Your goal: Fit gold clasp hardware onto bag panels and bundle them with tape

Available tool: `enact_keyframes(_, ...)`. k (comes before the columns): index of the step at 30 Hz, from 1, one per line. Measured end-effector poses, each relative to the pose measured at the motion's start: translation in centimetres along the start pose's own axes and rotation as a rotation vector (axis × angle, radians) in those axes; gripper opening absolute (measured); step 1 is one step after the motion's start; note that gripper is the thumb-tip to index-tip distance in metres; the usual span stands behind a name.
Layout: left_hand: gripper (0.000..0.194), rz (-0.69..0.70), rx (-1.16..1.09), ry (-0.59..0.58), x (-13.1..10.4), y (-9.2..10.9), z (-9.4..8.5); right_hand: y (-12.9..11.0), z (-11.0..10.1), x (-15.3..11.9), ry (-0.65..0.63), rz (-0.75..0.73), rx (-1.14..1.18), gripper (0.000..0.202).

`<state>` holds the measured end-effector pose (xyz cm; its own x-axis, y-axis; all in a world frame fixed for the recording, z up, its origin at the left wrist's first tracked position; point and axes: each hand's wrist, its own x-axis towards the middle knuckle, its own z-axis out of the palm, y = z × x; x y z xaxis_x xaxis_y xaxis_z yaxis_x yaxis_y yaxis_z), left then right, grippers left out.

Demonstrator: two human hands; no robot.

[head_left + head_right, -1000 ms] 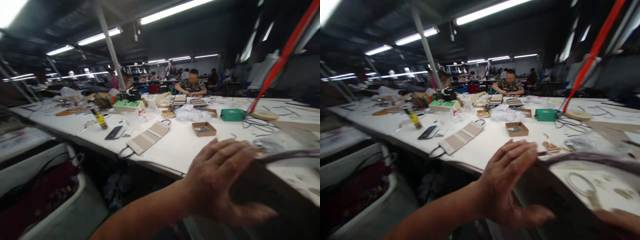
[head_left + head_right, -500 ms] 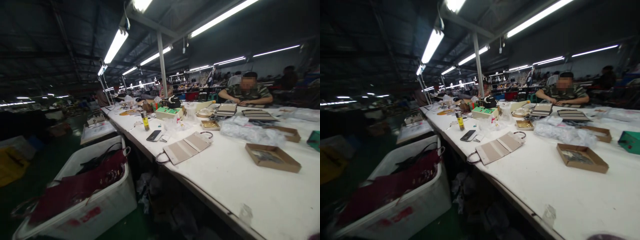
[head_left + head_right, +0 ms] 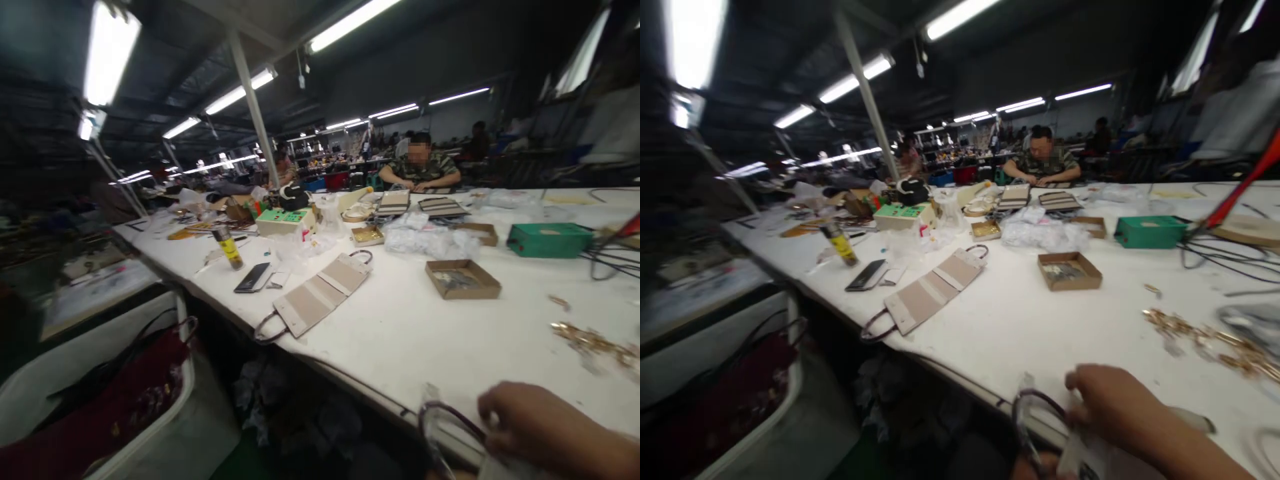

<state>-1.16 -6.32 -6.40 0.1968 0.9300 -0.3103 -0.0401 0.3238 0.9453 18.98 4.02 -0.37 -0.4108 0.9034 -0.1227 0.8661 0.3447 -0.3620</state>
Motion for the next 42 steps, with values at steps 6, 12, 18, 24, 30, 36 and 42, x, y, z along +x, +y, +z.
enact_keyframes(6,0.049,-0.228,-0.445,0.061,0.4,-2.3,4.0,-3.1,-5.6,-3.9,0.604,0.132,0.451,0.044)
enact_keyframes(12,0.04,-0.274,-0.469,0.085,1.1,-0.5,5.0,-4.9,-3.4,-7.2,1.004,0.113,1.269,0.045)
enact_keyframes(18,0.036,-0.266,-0.477,0.104,0.9,-0.4,5.7,-4.8,-1.0,-7.1,1.149,0.045,1.338,0.043)
enact_keyframes(24,0.035,-0.251,-0.461,0.134,0.9,-0.4,5.8,-5.2,0.4,-6.1,1.036,0.007,1.289,0.044)
enact_keyframes(30,0.035,-0.241,-0.442,0.095,0.9,-0.8,5.8,-5.9,-0.3,-5.8,0.925,0.064,1.07,0.05)
enact_keyframes(36,0.032,-0.216,-0.397,0.076,0.8,-0.5,5.6,-7.3,-1.9,-4.8,0.769,-0.096,0.974,0.052)
enact_keyframes(42,0.028,-0.209,-0.401,0.074,0.7,-0.5,5.7,-6.3,-0.9,-5.3,0.735,-0.043,0.972,0.052)
